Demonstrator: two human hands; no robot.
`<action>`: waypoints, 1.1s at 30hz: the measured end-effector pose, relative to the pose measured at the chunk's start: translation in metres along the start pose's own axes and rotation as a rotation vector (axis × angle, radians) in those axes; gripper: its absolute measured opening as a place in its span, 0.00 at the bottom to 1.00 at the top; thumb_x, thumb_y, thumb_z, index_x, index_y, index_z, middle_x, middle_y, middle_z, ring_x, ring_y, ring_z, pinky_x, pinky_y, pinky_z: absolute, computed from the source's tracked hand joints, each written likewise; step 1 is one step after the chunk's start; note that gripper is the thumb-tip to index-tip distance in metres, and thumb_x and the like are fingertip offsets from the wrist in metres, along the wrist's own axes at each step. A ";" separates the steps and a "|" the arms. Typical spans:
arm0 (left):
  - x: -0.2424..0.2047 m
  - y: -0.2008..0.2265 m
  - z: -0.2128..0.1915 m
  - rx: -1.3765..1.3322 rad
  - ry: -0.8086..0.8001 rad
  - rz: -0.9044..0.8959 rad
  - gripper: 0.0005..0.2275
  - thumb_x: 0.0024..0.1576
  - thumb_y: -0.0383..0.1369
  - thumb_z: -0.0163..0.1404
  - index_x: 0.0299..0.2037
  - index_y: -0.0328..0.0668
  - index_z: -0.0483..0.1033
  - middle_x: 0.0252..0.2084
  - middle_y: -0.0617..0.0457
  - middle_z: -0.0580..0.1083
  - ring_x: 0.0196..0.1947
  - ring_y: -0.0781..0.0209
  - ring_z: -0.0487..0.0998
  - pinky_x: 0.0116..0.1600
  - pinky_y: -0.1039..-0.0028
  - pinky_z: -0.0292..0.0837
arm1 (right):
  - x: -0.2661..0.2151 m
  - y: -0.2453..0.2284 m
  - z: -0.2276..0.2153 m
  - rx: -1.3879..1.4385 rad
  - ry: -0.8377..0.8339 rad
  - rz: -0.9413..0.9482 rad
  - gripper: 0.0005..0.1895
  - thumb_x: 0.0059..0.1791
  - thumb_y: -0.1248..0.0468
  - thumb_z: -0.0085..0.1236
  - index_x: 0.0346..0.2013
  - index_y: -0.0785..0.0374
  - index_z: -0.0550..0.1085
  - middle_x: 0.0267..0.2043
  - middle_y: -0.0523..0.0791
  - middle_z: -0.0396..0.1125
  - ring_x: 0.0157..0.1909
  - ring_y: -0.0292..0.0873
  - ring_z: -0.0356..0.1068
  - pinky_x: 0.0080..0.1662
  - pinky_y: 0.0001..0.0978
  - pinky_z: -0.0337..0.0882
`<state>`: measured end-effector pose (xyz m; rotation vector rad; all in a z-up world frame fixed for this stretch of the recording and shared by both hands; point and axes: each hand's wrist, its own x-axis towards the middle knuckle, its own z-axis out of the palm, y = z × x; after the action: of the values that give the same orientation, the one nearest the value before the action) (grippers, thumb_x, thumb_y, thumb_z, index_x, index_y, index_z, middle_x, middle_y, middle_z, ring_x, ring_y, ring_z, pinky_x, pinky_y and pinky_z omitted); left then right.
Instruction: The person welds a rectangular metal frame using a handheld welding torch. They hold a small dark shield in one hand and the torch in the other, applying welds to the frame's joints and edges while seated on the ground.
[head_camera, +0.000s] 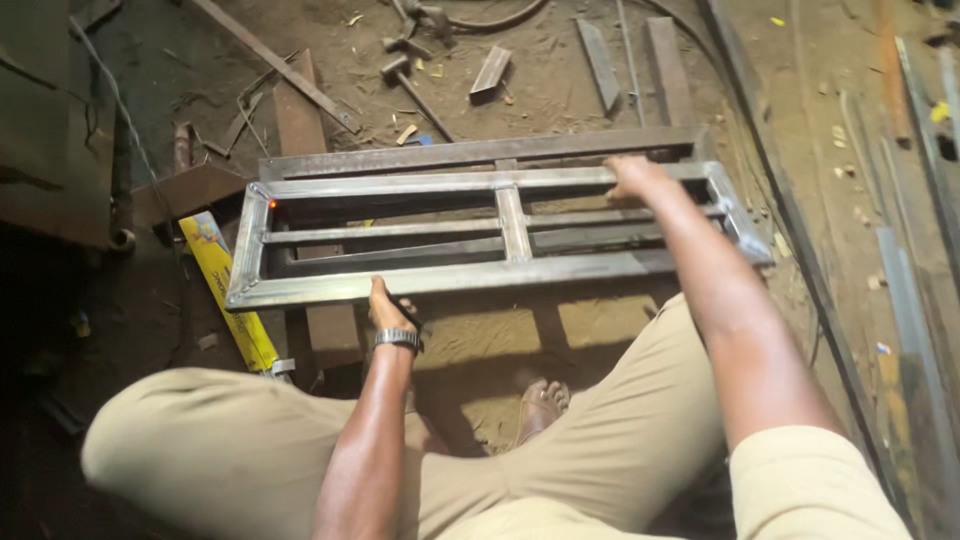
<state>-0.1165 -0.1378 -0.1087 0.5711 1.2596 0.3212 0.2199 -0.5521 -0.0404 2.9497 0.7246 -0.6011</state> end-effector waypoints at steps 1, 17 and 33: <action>0.005 -0.003 -0.002 0.064 0.025 -0.014 0.21 0.55 0.53 0.56 0.41 0.43 0.73 0.24 0.53 0.68 0.16 0.63 0.66 0.19 0.73 0.61 | 0.011 -0.001 0.015 -0.045 0.040 -0.033 0.35 0.41 0.60 0.67 0.63 0.56 0.69 0.61 0.53 0.67 0.61 0.57 0.68 0.57 0.48 0.69; 0.062 -0.037 -0.034 0.301 0.061 -0.028 0.36 0.46 0.50 0.64 0.59 0.28 0.73 0.60 0.45 0.74 0.57 0.57 0.74 0.62 0.67 0.66 | 0.074 -0.020 0.090 -0.200 0.211 -0.134 0.21 0.35 0.58 0.76 0.38 0.58 0.76 0.42 0.50 0.74 0.49 0.54 0.74 0.50 0.51 0.69; 0.090 0.013 0.068 0.119 -0.179 -0.003 0.33 0.45 0.63 0.58 0.56 0.52 0.75 0.25 0.57 0.65 0.13 0.66 0.59 0.18 0.75 0.53 | -0.034 -0.006 -0.071 -0.089 0.938 -0.426 0.23 0.32 0.67 0.66 0.41 0.61 0.72 0.41 0.47 0.68 0.45 0.51 0.69 0.43 0.45 0.64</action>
<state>-0.0246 -0.0955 -0.1601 0.6844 1.1115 0.1888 0.2147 -0.5526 0.0382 2.8783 1.3804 0.8764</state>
